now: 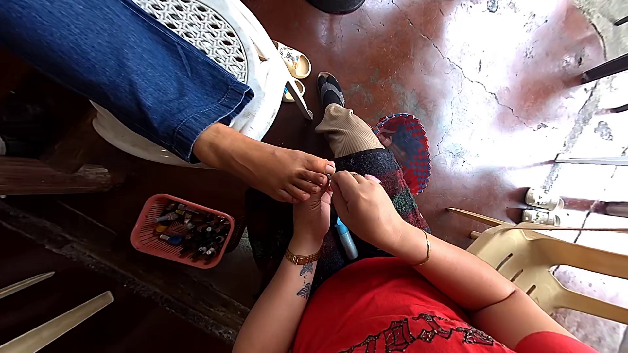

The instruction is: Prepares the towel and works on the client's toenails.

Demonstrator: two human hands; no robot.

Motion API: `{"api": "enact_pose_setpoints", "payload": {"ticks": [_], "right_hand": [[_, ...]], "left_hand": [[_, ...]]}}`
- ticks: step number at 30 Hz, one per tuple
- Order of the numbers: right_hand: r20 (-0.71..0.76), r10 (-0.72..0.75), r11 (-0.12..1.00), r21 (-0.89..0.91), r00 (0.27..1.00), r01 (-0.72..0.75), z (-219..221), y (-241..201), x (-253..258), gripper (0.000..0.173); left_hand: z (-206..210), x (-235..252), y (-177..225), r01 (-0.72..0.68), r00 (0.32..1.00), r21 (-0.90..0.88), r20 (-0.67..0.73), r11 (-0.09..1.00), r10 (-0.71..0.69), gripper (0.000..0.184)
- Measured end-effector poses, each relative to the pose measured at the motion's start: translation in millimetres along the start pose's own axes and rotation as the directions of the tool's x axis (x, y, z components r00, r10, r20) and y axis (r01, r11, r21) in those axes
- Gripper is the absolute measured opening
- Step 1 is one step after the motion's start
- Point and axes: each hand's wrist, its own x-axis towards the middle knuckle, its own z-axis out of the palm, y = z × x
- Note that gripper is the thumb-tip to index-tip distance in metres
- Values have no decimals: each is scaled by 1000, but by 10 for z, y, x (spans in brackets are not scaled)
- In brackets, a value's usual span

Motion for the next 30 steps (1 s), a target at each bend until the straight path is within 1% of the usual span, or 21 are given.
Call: {"api": "enact_pose_setpoints", "payload": {"ticks": [4,8,9,11,13,14,15,17,18,19,20,21,22,23,24,25,26,27,28,30], "right_hand": [[18,-9,999,33,1000,8,-20,20,19,10],[95,4,996,87,995,-12,-228,45,65,12],[79,-4,997,82,997,-3,-294,55,73,12],[9,-53,997,64,999,52,-368,83,79,14],[16,-134,988,80,991,133,-355,135,82,28],[36,-176,981,88,984,173,-327,166,76,30],[61,-209,975,92,976,203,-313,194,65,28],[82,-217,974,87,973,210,-346,241,40,21],[104,-182,983,57,978,176,-383,270,20,20],[154,-124,992,7,980,124,-432,307,-7,25],[243,-38,997,-60,969,54,-497,346,-40,29],[370,86,989,-141,925,-35,-581,374,-60,29],[501,241,963,-232,831,-140,-677,380,-49,28],[581,382,919,-324,719,-226,-769,384,-22,26],[582,451,888,-368,676,-275,-851,411,-21,25],[525,456,883,-367,718,-292,-932,445,-52,25],[436,409,899,-344,802,-271,-998,491,-94,27],[337,315,927,-311,887,-211,-1036,553,-130,30],[262,222,952,-266,939,-151,-1050,620,-146,34],[229,140,989,-70,963,-127,-1030,696,-130,38]], "left_hand": [[7,-3,1,0,1000,1,-15,1000,0,24],[-44,-6,-19,16,997,-51,71,999,-12,23],[-46,-10,-20,22,996,-75,84,997,-15,22],[-39,-20,-17,36,995,-115,101,993,-25,20],[-8,-43,-12,63,992,-200,121,978,-39,17],[5,-54,-9,77,989,-252,143,965,-41,20],[16,-57,-9,86,987,-292,158,953,-41,22],[6,-41,-12,95,984,-341,172,935,-37,16],[-6,-30,-10,103,982,-346,185,932,-40,14],[-27,-24,-9,124,977,-351,209,928,-51,14],[-49,-25,-5,146,971,-360,232,922,-64,15],[-62,-29,3,164,965,-363,250,917,-74,16],[-71,-35,12,175,962,-357,259,918,-83,18],[-73,-44,27,182,962,-353,257,918,-92,20],[-73,-56,43,189,963,-351,251,917,-102,22],[-74,-69,59,194,964,-345,243,918,-112,23],[-80,-81,70,200,963,-344,241,918,-120,25],[-91,-94,75,208,962,-350,244,914,-125,25],[-104,-105,77,216,959,-360,252,907,-129,25],[-132,-115,74,228,954,-382,271,896,-127,22]]}}
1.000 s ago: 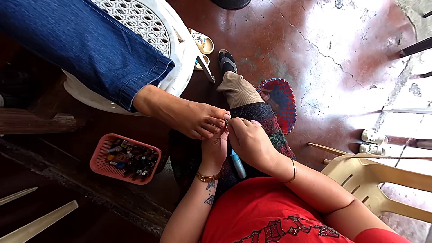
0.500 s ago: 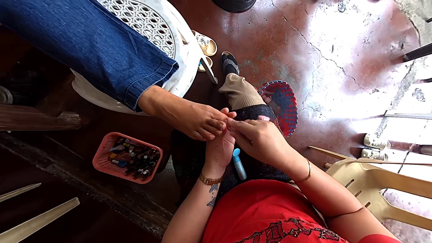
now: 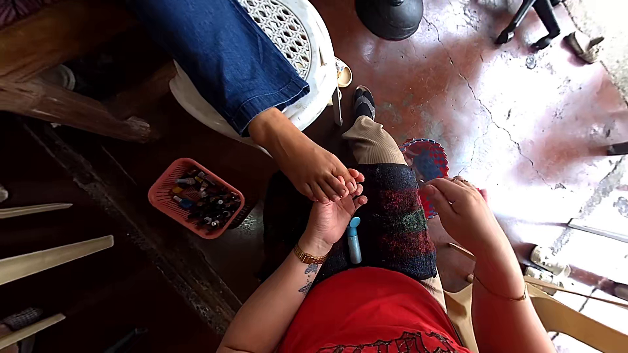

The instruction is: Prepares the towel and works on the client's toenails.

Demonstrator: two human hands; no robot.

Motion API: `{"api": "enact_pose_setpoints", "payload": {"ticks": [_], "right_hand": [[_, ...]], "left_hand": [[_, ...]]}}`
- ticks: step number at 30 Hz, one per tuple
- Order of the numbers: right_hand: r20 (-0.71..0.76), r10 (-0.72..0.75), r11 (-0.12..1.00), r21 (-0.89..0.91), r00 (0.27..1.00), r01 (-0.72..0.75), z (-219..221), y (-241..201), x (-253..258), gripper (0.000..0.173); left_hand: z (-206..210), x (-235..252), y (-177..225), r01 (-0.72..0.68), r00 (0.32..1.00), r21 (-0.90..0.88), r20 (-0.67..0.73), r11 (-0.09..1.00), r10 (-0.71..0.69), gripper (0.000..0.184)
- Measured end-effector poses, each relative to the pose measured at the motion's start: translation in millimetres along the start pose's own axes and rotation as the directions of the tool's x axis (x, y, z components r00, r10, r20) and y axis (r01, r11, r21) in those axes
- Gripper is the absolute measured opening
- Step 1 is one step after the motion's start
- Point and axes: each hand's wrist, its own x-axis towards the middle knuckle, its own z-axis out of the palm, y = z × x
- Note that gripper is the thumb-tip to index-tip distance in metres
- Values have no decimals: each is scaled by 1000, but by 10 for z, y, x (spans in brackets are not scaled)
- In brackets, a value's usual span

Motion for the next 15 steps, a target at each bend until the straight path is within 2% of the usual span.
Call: {"api": "enact_pose_setpoints", "payload": {"ticks": [2,4,6,8,12,15], "right_hand": [[61,-5,959,284,998,-13,60,-4,39,34],[117,-59,839,544,991,-14,151,-67,84,27],[107,-124,739,673,986,20,272,-197,116,18],[61,-134,769,636,989,65,389,-339,123,16],[-54,-171,916,361,984,179,581,-525,115,18],[-117,-199,946,236,973,222,658,-592,113,18]], "left_hand": [[-21,-13,11,4,1000,-8,17,1000,-4,20],[-40,-32,21,2,1000,-6,27,1000,-2,21],[-54,-54,33,0,1000,-4,28,1000,0,21],[-55,-72,43,3,1000,-12,15,1000,-2,21],[-41,-91,50,1,1000,-38,3,999,-1,19],[-33,-94,48,-11,1000,-35,9,999,11,17]]}}
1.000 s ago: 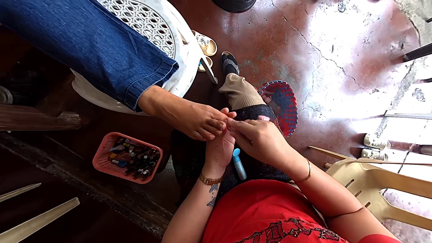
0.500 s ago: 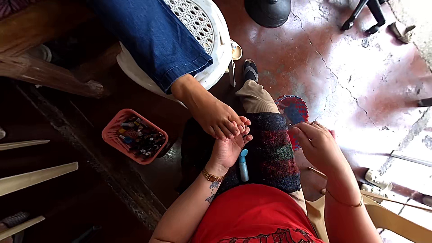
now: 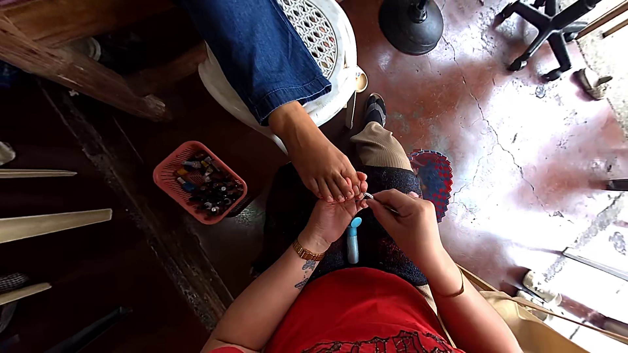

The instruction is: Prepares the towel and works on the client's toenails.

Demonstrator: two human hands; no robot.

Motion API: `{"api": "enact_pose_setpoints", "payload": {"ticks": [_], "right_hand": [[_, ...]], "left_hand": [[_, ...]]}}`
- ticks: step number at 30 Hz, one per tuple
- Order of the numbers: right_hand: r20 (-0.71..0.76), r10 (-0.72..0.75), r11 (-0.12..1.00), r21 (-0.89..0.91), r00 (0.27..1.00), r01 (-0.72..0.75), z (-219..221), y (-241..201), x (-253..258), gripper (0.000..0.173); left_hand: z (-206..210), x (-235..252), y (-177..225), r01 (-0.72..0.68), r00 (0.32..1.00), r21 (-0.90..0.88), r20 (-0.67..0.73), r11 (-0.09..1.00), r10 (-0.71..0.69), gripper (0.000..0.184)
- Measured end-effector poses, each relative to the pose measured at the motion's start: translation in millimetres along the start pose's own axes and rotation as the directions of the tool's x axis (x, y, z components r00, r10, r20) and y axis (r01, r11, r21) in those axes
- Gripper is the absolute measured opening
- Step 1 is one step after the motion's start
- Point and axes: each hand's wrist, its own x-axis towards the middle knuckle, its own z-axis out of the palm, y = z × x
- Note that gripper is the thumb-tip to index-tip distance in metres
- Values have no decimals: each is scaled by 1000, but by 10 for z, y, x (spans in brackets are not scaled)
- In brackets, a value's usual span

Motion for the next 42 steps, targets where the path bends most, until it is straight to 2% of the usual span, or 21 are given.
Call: {"api": "enact_pose_setpoints", "payload": {"ticks": [17,24,36,42], "right_hand": [[-59,-129,963,-246,990,111,101,-86,54,14],[-60,-4,984,-178,998,-7,186,-102,-23,18],[-16,67,995,-72,998,-68,263,-80,-70,18],[23,98,994,53,995,-99,291,-57,-87,18]], "left_hand": [[19,7,-12,-42,999,15,-19,999,42,18],[15,24,-11,-47,999,10,28,999,47,15],[5,20,-9,-29,1000,-1,6,1000,29,20],[-16,28,-14,-35,999,3,22,999,35,19]]}}
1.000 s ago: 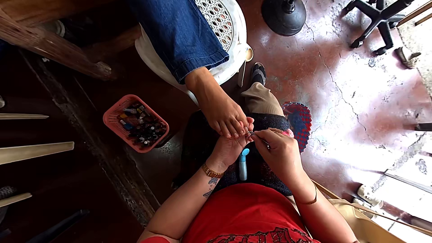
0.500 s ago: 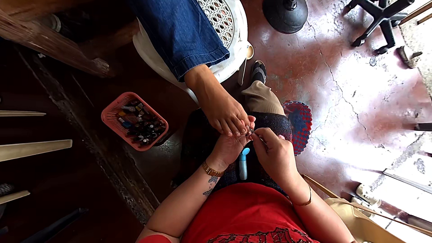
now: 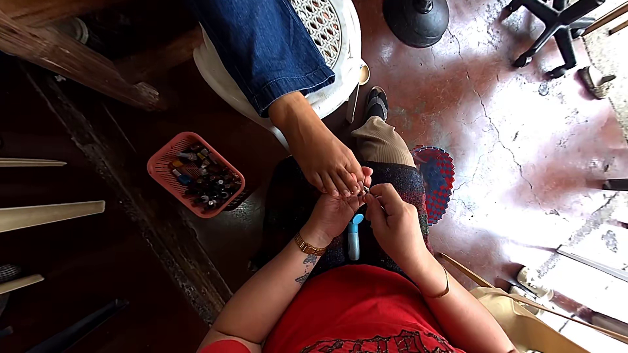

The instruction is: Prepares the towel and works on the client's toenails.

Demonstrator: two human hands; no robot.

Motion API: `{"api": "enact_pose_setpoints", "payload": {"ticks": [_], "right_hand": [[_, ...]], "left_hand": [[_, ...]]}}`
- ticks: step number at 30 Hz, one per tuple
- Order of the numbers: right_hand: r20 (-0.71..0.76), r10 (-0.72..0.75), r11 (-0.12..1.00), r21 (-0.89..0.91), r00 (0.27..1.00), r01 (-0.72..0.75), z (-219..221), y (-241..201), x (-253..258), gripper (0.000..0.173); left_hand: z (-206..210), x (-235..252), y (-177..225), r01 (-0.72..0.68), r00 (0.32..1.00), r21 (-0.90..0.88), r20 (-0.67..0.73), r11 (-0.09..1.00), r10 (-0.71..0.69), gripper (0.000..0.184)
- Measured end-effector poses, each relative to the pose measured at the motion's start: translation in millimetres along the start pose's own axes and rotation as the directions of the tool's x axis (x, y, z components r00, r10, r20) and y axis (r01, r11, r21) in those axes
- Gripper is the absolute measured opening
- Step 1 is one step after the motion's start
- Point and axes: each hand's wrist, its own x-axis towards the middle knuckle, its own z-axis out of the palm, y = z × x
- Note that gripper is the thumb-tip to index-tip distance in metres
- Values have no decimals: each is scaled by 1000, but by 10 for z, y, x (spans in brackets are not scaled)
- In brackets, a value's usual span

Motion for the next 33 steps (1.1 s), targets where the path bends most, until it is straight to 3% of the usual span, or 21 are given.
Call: {"api": "enact_pose_setpoints", "payload": {"ticks": [16,33], "right_hand": [[33,55,998,28,998,-56,-141,1,85,15],[-10,-20,995,-100,1000,18,-225,-80,199,11]], "left_hand": [[-34,8,-2,-14,1000,28,24,999,13,15],[8,5,9,-26,1000,102,-10,994,27,19]]}}
